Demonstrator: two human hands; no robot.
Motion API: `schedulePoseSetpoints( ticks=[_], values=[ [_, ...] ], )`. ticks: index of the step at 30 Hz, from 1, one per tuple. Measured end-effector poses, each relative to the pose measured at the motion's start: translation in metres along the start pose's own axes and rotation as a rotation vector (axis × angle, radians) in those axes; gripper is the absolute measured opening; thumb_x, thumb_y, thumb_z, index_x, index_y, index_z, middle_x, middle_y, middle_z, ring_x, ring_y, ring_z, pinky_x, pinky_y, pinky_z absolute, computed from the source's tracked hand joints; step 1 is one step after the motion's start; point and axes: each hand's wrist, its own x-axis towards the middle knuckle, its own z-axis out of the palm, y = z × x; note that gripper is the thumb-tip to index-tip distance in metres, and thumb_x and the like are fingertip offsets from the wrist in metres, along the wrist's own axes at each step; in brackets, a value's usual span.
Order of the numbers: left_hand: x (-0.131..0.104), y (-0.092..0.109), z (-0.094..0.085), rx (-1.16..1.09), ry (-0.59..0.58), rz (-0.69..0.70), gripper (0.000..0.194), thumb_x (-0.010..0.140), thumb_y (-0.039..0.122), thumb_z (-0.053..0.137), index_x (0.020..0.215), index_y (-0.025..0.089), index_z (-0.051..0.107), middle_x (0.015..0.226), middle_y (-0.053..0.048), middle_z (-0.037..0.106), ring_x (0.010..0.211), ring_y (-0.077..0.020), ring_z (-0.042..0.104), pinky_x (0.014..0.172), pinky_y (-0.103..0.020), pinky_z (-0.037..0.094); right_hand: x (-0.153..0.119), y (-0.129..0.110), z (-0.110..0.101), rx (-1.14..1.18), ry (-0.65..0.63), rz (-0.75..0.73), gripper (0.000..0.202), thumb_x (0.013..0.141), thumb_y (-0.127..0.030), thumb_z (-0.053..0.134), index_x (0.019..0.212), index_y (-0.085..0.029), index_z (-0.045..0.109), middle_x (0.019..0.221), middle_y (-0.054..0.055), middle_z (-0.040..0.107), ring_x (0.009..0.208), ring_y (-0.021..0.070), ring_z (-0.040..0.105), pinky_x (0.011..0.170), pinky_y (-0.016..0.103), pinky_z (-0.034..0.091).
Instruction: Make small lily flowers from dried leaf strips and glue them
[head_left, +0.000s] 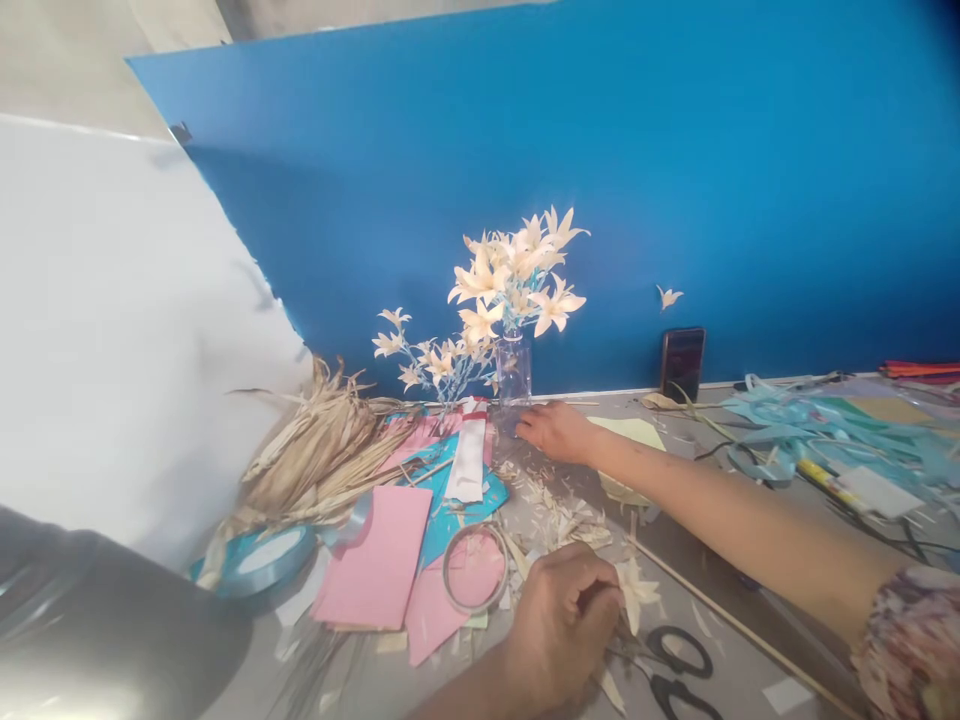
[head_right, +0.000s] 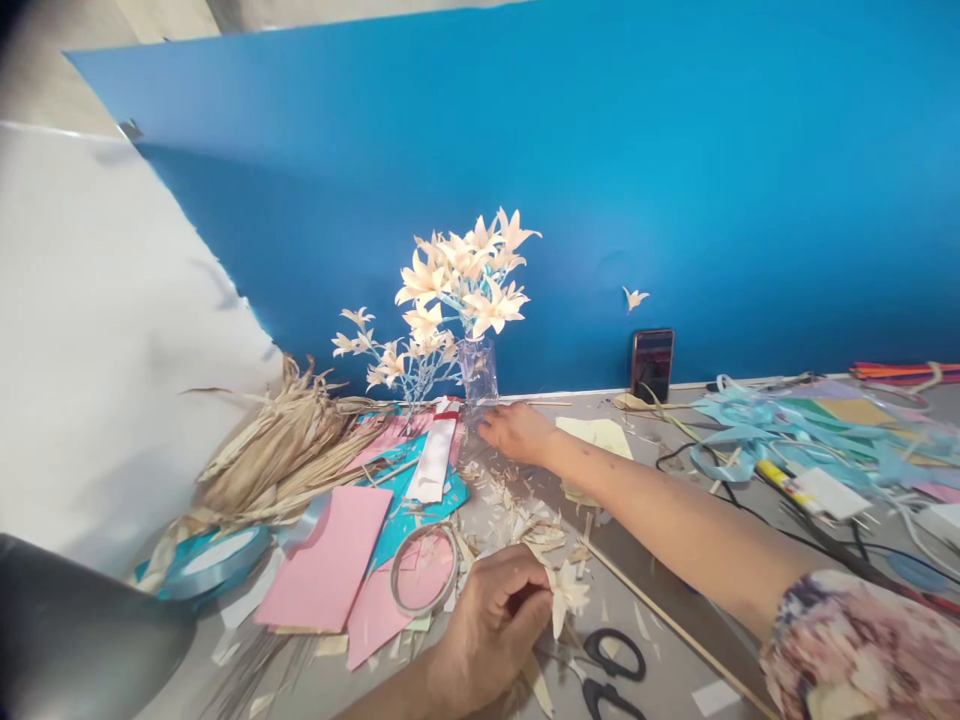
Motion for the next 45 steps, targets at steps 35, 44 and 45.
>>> schedulePoseSetpoints(
  ticks=[35, 44, 45],
  values=[
    [0.025, 0.005, -0.031, -0.268, 0.349, -0.209, 0.014, 0.075, 0.024, 0.072, 0.063, 0.017, 0.068, 0.061, 0.002, 0.052, 0.05, -0.008, 0.041, 0.05, -0.022, 0.033, -0.123, -0.085, -0.049, 1.851, 0.274, 0.699, 0.048, 0.081, -0.065, 0.064, 0.076, -0.018, 0.056, 0.05, -0.01, 0.028, 0.044, 0.0063, 0.022, 0.043, 0.022, 0.017],
    [0.022, -0.004, -0.024, -0.301, 0.248, -0.232, 0.015, 0.074, 0.024, 0.074, 0.088, 0.018, 0.073, 0.069, 0.0, 0.058, 0.055, -0.0091, 0.047, 0.051, -0.021, 0.038, -0.127, -0.083, -0.045, 1.823, 0.279, 0.735, 0.037, 0.08, -0.052, 0.07, 0.074, -0.017, 0.06, 0.045, -0.01, 0.034, 0.041, 0.006, 0.027, 0.043, 0.021, 0.021],
    [0.022, -0.004, -0.025, -0.321, 0.246, -0.25, 0.021, 0.074, 0.024, 0.075, 0.094, 0.018, 0.072, 0.072, 0.0, 0.06, 0.055, -0.0087, 0.046, 0.05, -0.021, 0.038, -0.127, -0.083, -0.045, 1.831, 0.288, 0.745, 0.037, 0.08, -0.052, 0.07, 0.074, -0.017, 0.06, 0.046, -0.01, 0.034, 0.042, 0.006, 0.027, 0.043, 0.021, 0.02]
  ],
)
